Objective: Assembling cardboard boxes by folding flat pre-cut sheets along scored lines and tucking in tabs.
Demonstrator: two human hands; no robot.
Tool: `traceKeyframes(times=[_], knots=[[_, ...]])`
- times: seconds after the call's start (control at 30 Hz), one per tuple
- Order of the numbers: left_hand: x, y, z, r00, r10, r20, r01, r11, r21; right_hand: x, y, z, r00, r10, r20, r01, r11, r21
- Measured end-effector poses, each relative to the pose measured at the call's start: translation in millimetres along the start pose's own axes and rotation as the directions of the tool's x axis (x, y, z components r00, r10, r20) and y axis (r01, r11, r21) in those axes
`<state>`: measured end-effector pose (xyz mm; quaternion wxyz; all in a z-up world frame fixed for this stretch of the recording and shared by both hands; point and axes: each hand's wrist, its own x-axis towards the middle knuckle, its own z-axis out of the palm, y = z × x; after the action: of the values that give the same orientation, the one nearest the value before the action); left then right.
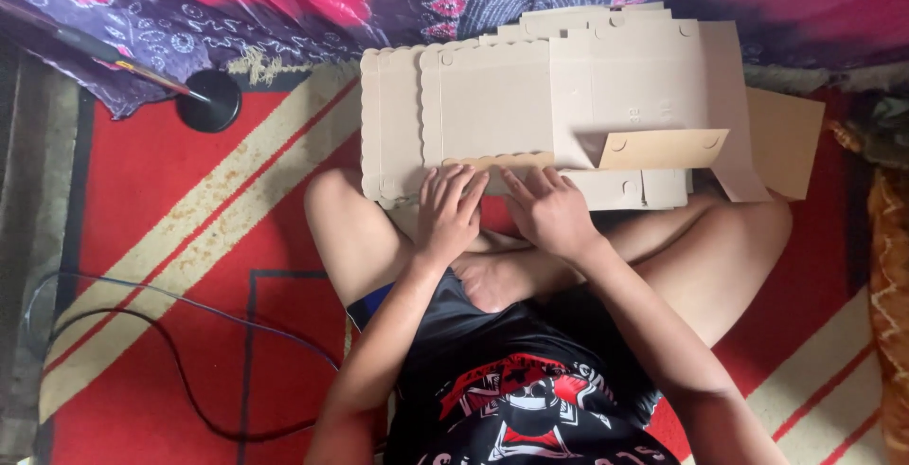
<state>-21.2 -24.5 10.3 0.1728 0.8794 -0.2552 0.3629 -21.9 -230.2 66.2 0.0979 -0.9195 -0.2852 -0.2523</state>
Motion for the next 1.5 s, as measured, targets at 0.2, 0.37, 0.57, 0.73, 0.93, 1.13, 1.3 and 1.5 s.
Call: traceKeyframes(times=[0.2, 0.37, 0.57, 0.73, 0.93, 1.13, 1.3, 1.5], knots=[[3.7, 9.4, 5.8, 0.994, 0.016, 0.112, -0.016, 1.000, -0.002, -7.2, 4.9, 25.1, 0.998, 0.047, -0.049, -0.047, 0.999, -0.009], [14.5, 8.4, 4.9, 0.995, 0.049, 0.088, -0.050, 0.999, 0.013, -3.7, 7.8, 4.4, 0.996, 0.087, 0.021, -0.088, 0.995, 0.047], [24.1, 13.2, 3.4, 0.996, 0.040, 0.083, -0.043, 0.999, 0.032, -8.9, 15.9, -4.2, 0.995, 0.068, 0.077, -0.076, 0.992, 0.105], [24.2, 17.5, -2.4, 0.992, 0.019, 0.128, -0.019, 1.000, -0.001, -11.1, 13.0, -2.6, 0.991, 0.085, 0.105, -0.092, 0.994, 0.060], [22.8, 17.2, -5.5, 0.979, -0.052, 0.199, 0.067, 0.995, -0.068, -12.2, 6.5, 5.1, 0.986, 0.114, 0.122, -0.119, 0.993, 0.029], [27.4, 16.6, -8.9, 0.966, -0.098, 0.240, 0.129, 0.985, -0.117, -12.4, -6.1, 3.3, 0.964, 0.184, 0.191, -0.181, 0.983, -0.032], [24.4, 14.9, -5.9, 0.964, -0.123, 0.235, 0.162, 0.974, -0.157, -13.4, -11.5, 7.0, 0.949, 0.236, 0.210, -0.228, 0.972, -0.062], [28.8, 17.7, -12.4, 0.972, -0.137, 0.192, 0.170, 0.971, -0.166, -15.4, -1.4, 4.6, 0.966, 0.182, 0.184, -0.190, 0.981, 0.028]])
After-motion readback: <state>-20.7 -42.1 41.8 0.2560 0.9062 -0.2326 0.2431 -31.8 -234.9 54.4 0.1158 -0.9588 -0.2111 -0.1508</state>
